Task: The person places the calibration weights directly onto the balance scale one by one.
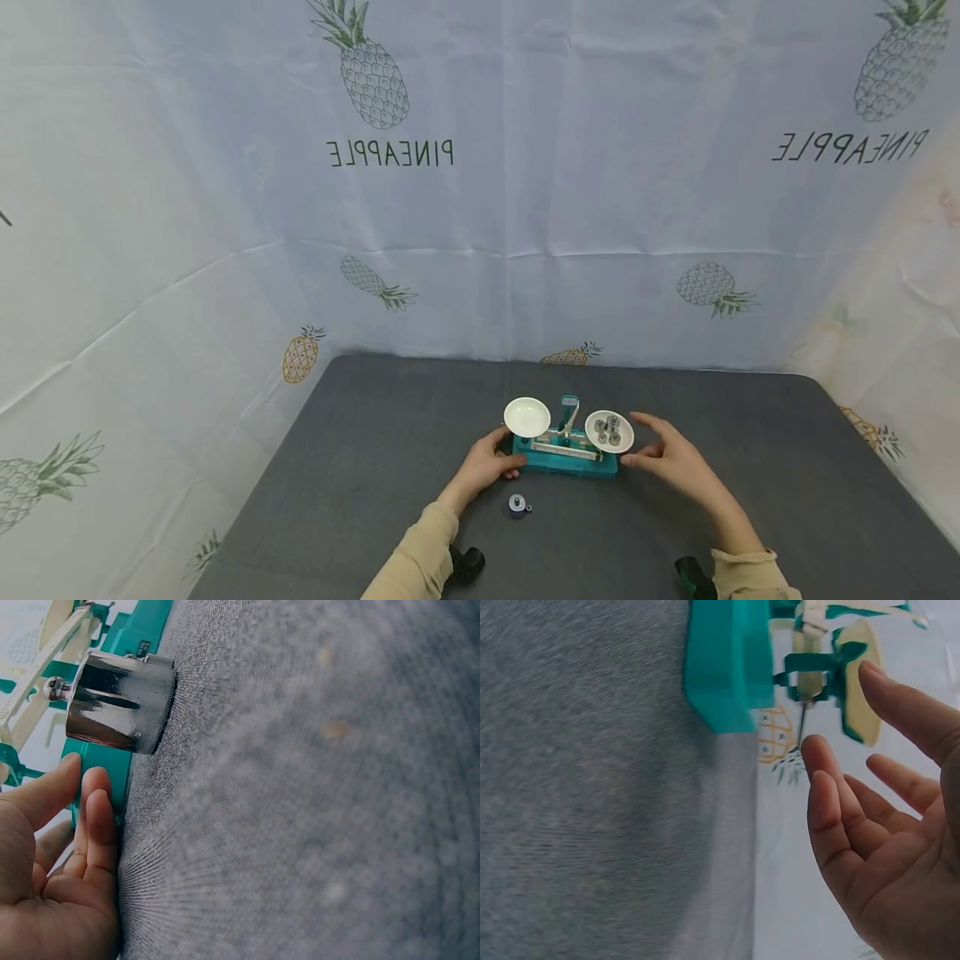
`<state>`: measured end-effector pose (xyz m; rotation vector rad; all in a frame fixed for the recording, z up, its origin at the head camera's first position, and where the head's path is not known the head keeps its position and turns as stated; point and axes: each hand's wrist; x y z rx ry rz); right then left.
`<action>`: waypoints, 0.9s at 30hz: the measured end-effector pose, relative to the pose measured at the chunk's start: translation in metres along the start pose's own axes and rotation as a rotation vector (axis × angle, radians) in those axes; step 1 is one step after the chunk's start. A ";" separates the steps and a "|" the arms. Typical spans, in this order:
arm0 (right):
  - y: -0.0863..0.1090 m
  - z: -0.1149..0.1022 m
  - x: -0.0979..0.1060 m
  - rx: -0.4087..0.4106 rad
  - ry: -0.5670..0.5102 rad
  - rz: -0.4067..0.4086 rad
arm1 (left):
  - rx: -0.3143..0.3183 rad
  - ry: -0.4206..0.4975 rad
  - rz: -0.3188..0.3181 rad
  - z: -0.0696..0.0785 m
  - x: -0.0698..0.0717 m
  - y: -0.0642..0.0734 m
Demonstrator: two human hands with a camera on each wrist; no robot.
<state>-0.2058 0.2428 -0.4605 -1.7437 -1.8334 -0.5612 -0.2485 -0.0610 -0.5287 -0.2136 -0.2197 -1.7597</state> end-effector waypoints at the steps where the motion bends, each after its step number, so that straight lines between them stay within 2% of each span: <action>1: -0.001 0.002 -0.001 -0.002 -0.016 -0.017 | 0.001 0.002 -0.001 0.000 0.000 0.000; 10: -0.009 0.022 -0.009 -0.014 -0.155 -0.141 | -0.004 0.004 0.004 -0.001 0.000 0.000; 17: -0.018 0.031 -0.014 -0.037 -0.158 -0.182 | 0.002 0.004 0.004 0.000 0.000 0.000; 24: -0.025 0.037 -0.021 -0.027 -0.199 -0.275 | -0.001 0.000 -0.002 0.001 0.001 0.001; 27: -0.027 0.040 -0.024 -0.033 -0.205 -0.279 | 0.002 0.007 -0.003 0.001 0.001 0.000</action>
Point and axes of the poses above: each hand's wrist, its own y-axis away from the middle knuckle, its own x-axis out of the back of the hand, z = x × y, and after that the axes turned 7 degrees about z, right-handed
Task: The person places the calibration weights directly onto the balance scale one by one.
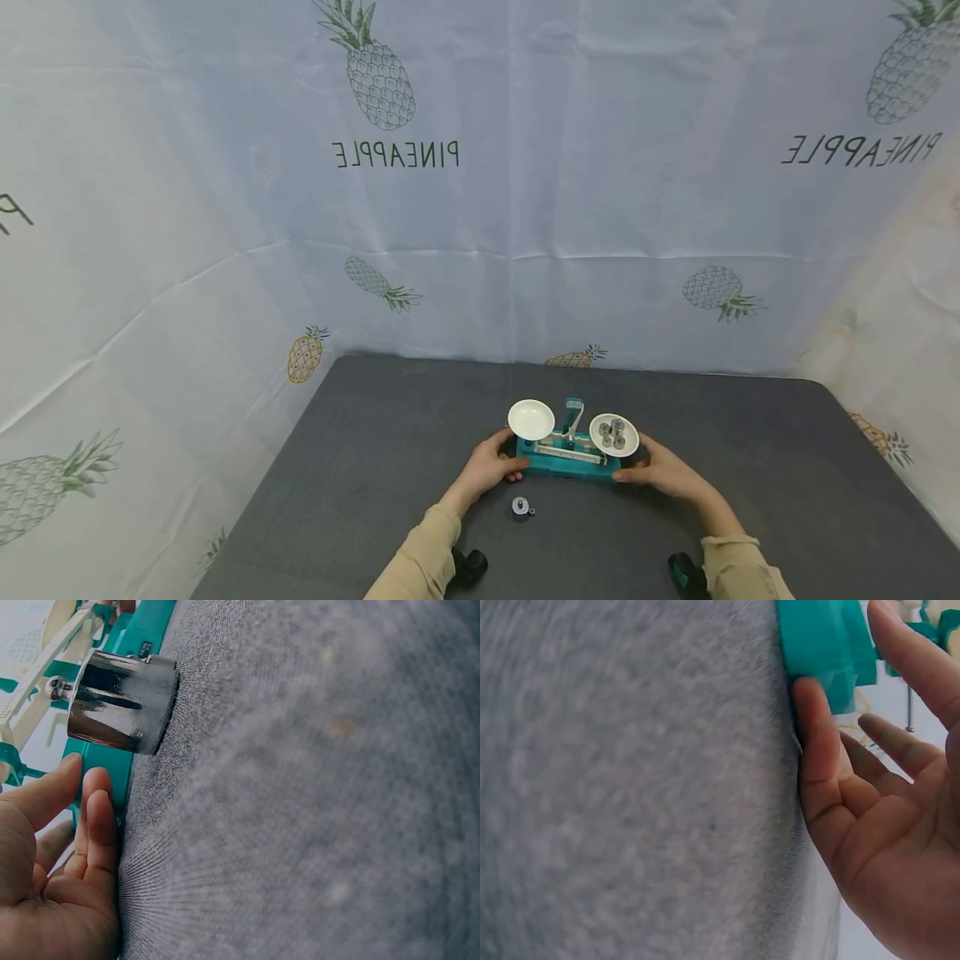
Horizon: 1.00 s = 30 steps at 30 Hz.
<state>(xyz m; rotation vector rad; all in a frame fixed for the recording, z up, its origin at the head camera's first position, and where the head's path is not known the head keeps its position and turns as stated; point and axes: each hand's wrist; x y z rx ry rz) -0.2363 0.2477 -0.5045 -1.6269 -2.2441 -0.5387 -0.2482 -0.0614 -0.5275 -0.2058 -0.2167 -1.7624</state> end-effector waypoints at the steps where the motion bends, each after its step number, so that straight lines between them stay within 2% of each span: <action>1: -0.001 0.001 0.000 -0.002 -0.010 -0.001 | -0.002 0.004 -0.001 0.000 0.000 0.000; 11: -0.005 0.009 -0.001 -0.014 -0.091 -0.054 | 0.004 0.006 0.011 0.000 -0.001 0.001; 17: -0.007 0.011 -0.001 -0.064 -0.185 -0.069 | -0.010 0.000 0.017 0.016 0.000 0.009; 20: -0.006 0.011 -0.001 -0.078 -0.219 -0.066 | -0.012 0.003 0.016 0.019 0.000 0.010; 24: -0.005 0.011 -0.002 -0.064 -0.228 -0.060 | -0.017 0.001 0.021 0.009 -0.001 0.006; 30: -0.005 0.008 -0.008 -0.120 -0.211 -0.007 | -0.004 0.017 0.015 -0.002 -0.001 0.000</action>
Point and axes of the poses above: each hand's wrist, its own y-axis away from the middle knuckle, its own x-axis out of the back of the hand, z = x × y, and after that the axes turned 7 degrees about z, right-handed
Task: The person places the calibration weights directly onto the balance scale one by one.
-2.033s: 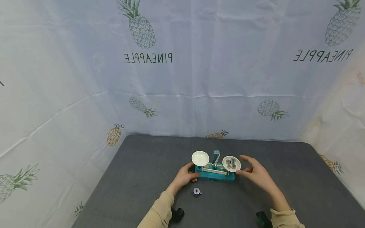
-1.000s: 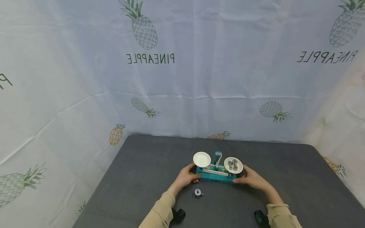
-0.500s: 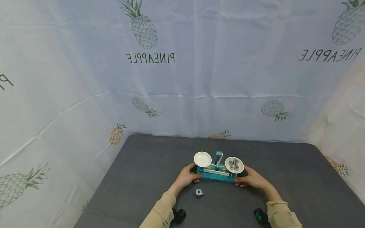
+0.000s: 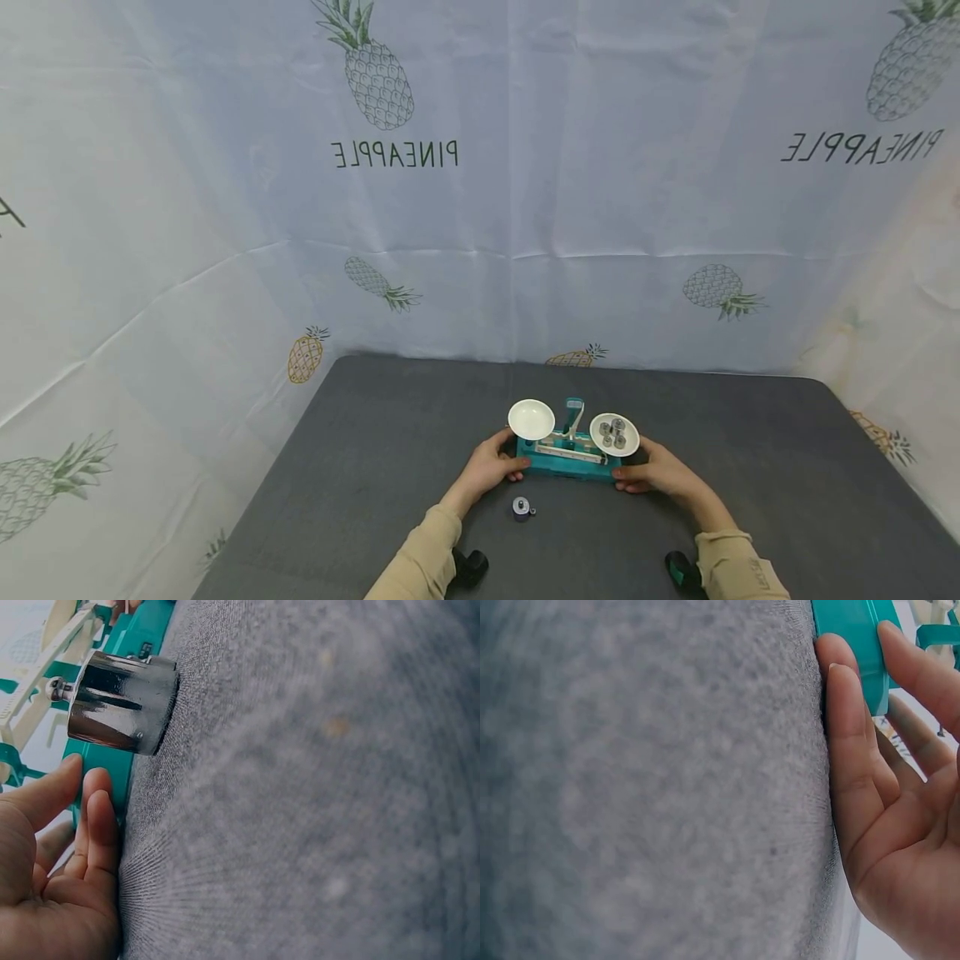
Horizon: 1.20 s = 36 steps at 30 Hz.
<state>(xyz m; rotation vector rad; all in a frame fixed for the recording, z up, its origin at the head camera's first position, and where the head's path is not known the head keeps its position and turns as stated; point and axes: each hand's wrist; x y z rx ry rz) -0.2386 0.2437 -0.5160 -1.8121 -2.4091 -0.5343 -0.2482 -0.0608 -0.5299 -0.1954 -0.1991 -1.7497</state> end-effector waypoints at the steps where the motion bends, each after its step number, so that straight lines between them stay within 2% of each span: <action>1: 0.000 -0.001 -0.001 -0.007 0.004 0.008 | 0.000 -0.002 -0.001 0.000 0.000 0.000; 9: 0.004 -0.005 -0.005 -0.012 -0.001 0.022 | -0.005 -0.028 0.011 0.003 0.000 0.002; 12: 0.002 -0.002 -0.006 -0.016 -0.007 0.029 | -0.039 -0.057 0.021 0.005 0.000 0.004; 25: 0.001 0.003 -0.003 -0.035 -0.047 0.032 | -0.185 -0.280 0.085 0.010 0.003 0.018; 30: 0.002 0.003 -0.003 -0.034 -0.046 0.033 | -0.235 -0.321 0.113 0.012 0.007 0.027; 36: 0.003 0.005 -0.002 -0.029 -0.057 0.033 | -0.244 -0.341 0.105 0.018 0.011 0.040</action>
Point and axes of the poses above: each hand's wrist, its own y-axis away from the middle knuckle, its own x-axis out of the back of the hand, z = x × y, and after that the axes turned 7 degrees about z, right-handed
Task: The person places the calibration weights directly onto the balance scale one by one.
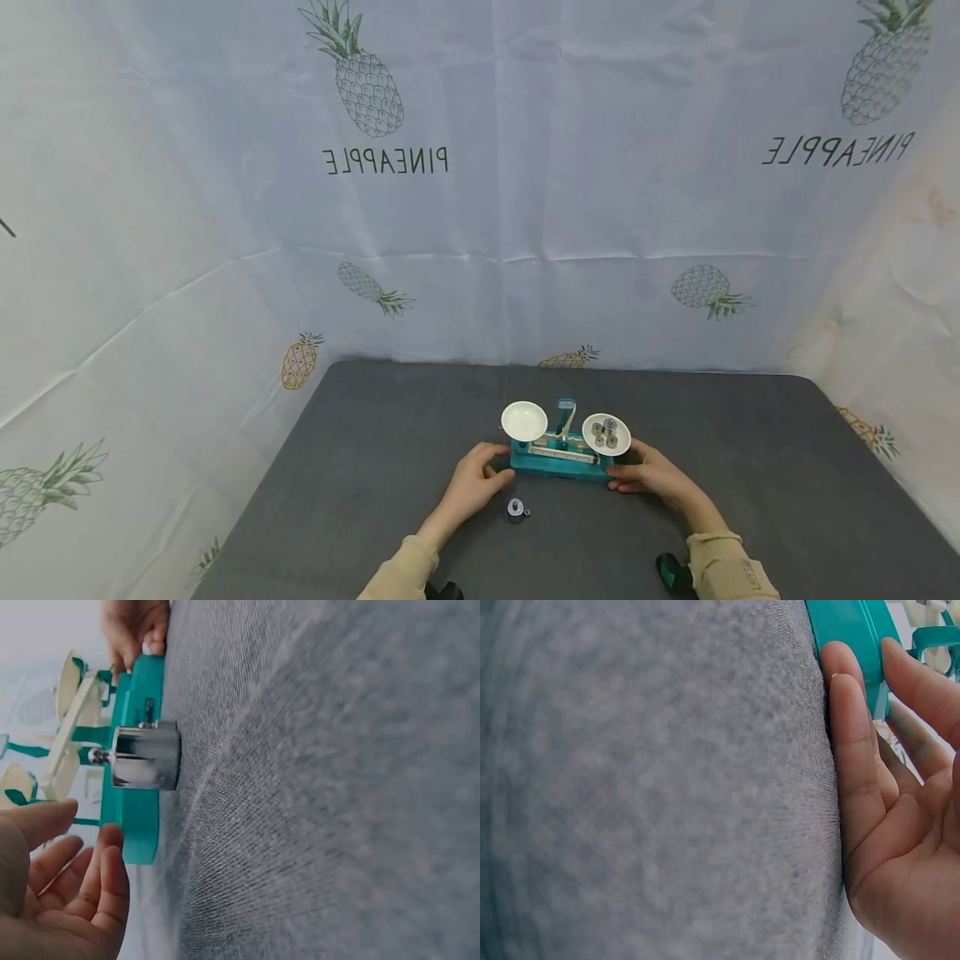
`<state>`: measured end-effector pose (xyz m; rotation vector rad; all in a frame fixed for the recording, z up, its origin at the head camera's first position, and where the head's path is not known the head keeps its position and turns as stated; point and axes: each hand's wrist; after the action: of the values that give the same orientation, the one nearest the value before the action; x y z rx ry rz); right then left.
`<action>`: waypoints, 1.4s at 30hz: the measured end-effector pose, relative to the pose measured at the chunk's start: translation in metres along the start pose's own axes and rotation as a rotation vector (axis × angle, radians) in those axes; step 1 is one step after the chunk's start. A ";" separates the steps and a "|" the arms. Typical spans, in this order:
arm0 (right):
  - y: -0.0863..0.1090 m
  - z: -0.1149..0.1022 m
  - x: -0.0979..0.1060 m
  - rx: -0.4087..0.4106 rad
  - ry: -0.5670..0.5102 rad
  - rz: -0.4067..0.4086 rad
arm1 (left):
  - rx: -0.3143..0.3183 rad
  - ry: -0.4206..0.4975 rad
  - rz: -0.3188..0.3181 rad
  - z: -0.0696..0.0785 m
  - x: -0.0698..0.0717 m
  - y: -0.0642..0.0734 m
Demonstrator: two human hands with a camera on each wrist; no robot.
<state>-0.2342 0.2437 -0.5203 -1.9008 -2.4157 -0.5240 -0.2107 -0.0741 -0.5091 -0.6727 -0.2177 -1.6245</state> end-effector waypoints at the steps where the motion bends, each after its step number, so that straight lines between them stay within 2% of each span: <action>1: 0.000 0.000 0.000 -0.001 -0.003 0.001 | 0.002 0.005 -0.009 0.001 0.001 0.002; 8: 0.001 0.000 -0.001 0.008 0.007 0.000 | 0.031 0.068 -0.081 0.008 0.004 0.009; 12: 0.002 0.000 -0.001 0.022 0.013 0.000 | 0.027 0.079 -0.121 0.010 0.004 0.012; 19: 0.001 0.001 -0.002 0.004 0.011 0.006 | 0.038 0.076 -0.169 0.004 0.005 0.020; 30: 0.000 0.001 -0.003 -0.006 0.015 0.009 | 0.095 0.138 -0.221 -0.002 0.005 0.027; 42: 0.000 0.002 -0.002 -0.011 0.014 0.010 | 0.119 0.132 -0.221 -0.005 0.001 0.026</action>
<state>-0.2332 0.2420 -0.5223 -1.9056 -2.3984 -0.5496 -0.1875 -0.0824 -0.5187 -0.4608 -0.2976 -1.8443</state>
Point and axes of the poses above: each hand's wrist, its own y-axis away from the middle knuckle, its own x-axis out of the back of the hand, z = x × y, and after that the axes turned 7 degrees about z, right-handed
